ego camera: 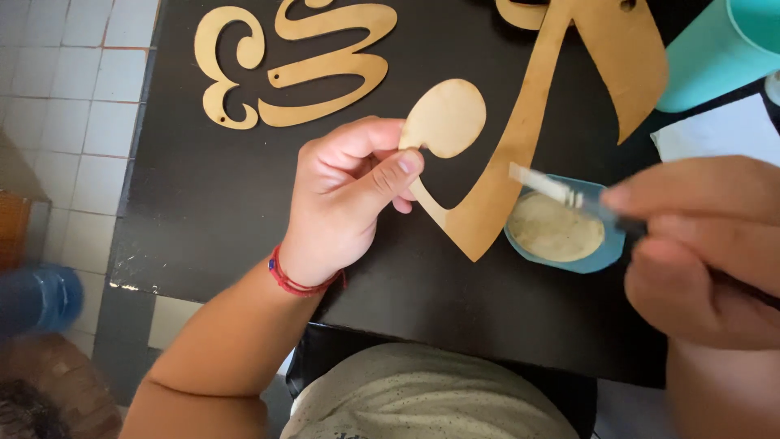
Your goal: The person paints a wooden musical note cutout with a light-colored liquid using a paintbrush. They hold the cutout in their left hand and repeatedly dip the brush into a small blue container to apply the coating to the surface.
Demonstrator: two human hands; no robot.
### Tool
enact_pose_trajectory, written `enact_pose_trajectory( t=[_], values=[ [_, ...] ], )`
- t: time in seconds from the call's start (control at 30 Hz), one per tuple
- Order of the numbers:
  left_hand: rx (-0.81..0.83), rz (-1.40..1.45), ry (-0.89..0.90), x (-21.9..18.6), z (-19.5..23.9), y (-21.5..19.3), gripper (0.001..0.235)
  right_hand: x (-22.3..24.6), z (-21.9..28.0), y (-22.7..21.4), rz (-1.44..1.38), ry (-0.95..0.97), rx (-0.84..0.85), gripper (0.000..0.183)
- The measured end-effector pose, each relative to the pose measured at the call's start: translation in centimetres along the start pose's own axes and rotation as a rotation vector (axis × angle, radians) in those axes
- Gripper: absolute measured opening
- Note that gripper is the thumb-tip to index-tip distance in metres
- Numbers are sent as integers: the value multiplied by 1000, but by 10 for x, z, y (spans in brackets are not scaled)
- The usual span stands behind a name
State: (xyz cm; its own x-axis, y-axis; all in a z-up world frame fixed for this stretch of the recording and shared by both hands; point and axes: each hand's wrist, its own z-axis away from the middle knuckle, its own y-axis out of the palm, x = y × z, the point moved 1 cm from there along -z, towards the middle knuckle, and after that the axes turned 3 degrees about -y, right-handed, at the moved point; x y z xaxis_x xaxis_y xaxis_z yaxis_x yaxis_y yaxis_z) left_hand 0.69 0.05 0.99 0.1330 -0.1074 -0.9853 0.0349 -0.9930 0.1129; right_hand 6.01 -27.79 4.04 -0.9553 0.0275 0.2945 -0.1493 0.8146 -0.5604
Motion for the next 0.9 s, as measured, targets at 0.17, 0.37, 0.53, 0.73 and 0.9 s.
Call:
enact_pose_trajectory(
  t=[0.17, 0.37, 0.53, 0.73, 0.9],
  values=[
    [-11, 6, 1, 0, -1, 0, 20, -1, -9, 8, -186, 143, 244, 10],
    [-5, 16, 19, 1, -1, 1, 18, 8, 6, 21, -87, 135, -103, 6],
    [-26, 41, -21, 4, -1, 0, 20, 20, -29, 23, -167, 78, 184, 7],
    [-10, -2, -2, 1, 0, 1, 21, 19, -9, 22, -42, 140, -45, 9],
    [-17, 15, -20, 5, -2, 0, 20, 32, 17, 10, 210, 390, -57, 40]
  ],
)
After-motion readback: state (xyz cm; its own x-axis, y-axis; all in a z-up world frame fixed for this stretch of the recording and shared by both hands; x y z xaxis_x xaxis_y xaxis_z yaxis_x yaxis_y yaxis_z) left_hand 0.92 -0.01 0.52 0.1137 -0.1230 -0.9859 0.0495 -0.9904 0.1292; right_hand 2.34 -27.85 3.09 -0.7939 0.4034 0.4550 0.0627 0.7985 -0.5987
